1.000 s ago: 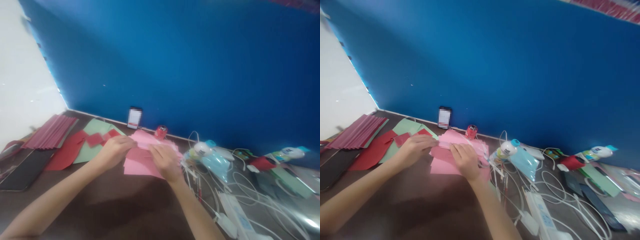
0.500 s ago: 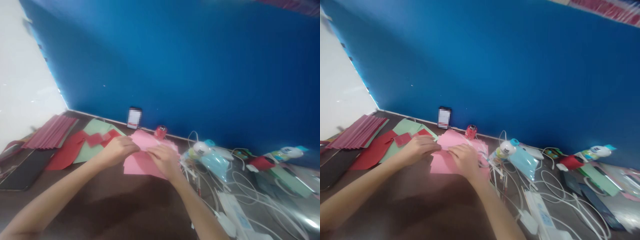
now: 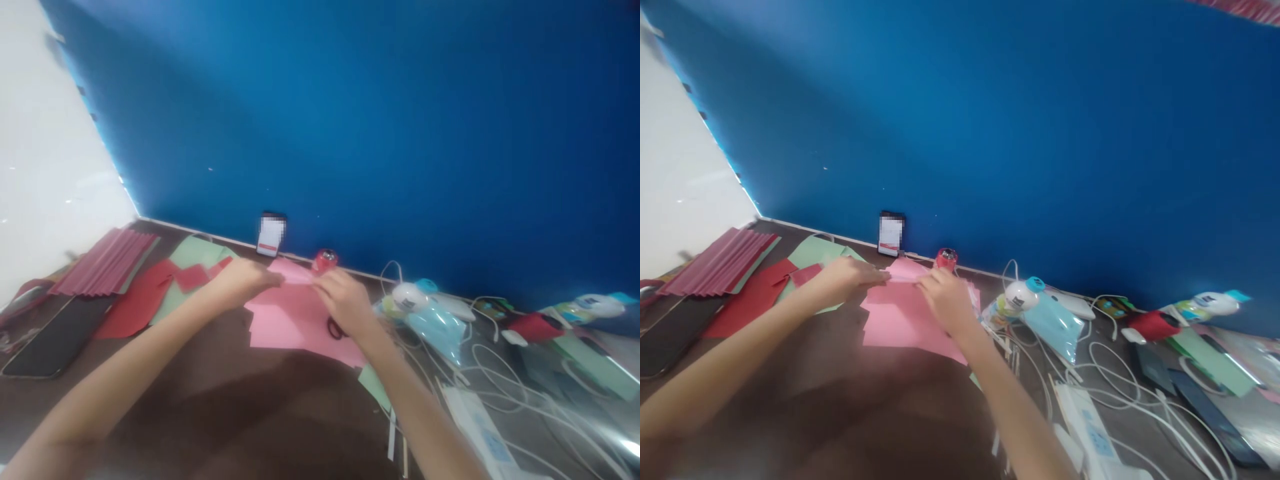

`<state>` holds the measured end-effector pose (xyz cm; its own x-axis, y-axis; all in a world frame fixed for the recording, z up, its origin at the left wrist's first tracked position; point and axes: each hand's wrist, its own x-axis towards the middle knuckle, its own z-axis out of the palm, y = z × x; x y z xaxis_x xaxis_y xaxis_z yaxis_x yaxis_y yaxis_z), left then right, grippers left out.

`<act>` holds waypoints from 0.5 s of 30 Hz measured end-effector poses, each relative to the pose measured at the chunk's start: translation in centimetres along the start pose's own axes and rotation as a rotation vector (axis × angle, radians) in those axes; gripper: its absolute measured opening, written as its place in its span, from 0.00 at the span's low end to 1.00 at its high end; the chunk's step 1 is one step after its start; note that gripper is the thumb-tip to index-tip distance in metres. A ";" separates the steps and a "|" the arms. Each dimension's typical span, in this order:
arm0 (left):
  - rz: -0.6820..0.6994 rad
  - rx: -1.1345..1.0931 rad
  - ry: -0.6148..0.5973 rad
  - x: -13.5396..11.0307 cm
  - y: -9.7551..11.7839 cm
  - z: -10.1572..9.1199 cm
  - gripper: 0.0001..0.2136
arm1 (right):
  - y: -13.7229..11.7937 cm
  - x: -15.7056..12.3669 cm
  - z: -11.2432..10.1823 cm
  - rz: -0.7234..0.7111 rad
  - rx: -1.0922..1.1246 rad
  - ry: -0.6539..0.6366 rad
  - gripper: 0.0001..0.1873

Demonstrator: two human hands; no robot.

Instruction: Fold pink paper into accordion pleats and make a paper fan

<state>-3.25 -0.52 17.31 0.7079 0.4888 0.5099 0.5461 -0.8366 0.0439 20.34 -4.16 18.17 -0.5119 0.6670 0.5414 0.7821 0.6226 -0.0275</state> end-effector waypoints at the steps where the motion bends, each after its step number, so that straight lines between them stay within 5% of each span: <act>1: -0.028 0.042 -0.064 0.8 -0.1 -0.5 0.09 | 0.6 0.4 0.0 -0.014 -0.031 0.004 0.12; 4: -0.075 0.197 -0.156 2.4 0.0 -2.1 0.12 | 2.0 1.3 -0.1 -0.067 -0.091 0.057 0.13; 7: 0.014 0.318 -0.053 2.6 0.1 -2.8 0.18 | 3.2 1.4 -0.6 -0.116 -0.130 0.127 0.11; 15: 0.205 0.405 0.166 -0.7 -1.0 -0.1 0.19 | 5.3 -0.8 0.9 -0.298 -0.336 0.157 0.14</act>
<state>-4.31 -0.05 17.04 0.7562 0.2507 0.6044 0.5567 -0.7320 -0.3929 24.55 -1.07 16.85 -0.6916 0.3932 0.6059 0.6943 0.5930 0.4077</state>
